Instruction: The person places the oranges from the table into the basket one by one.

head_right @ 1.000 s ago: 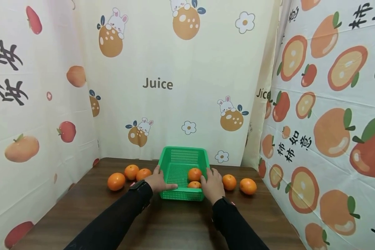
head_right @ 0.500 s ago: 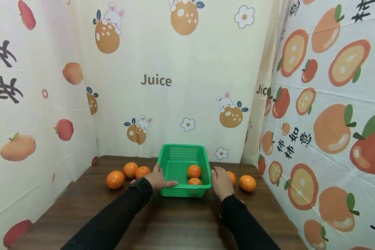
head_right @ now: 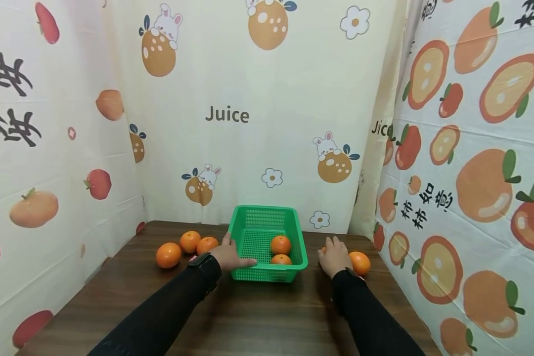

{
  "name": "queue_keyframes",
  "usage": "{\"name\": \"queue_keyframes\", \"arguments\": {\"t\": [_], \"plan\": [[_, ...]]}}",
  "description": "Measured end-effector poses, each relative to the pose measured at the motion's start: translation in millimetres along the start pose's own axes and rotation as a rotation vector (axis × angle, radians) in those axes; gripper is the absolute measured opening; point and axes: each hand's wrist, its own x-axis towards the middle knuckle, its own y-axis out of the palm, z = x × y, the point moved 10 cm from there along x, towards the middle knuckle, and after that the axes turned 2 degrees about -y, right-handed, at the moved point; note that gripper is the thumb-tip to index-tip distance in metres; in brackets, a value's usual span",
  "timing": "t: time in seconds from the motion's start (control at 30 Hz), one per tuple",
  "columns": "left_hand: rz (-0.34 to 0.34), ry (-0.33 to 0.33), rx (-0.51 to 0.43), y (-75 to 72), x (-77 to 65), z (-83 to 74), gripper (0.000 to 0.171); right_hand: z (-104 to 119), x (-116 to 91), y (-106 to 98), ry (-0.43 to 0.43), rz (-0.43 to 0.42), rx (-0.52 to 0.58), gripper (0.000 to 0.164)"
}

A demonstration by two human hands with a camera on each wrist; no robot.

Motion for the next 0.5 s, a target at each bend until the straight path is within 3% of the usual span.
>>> {"name": "queue_keyframes", "arguments": {"t": [0.23,0.5], "plan": [[0.002,0.009,-0.032,0.8,-1.7,-1.0,0.125,-11,6,9,0.024,0.063,-0.014,0.07],[0.0,-0.003,-0.014,-0.7,-1.7,0.7,0.123,-12,11,22,0.011,0.095,-0.019,0.069]]}}
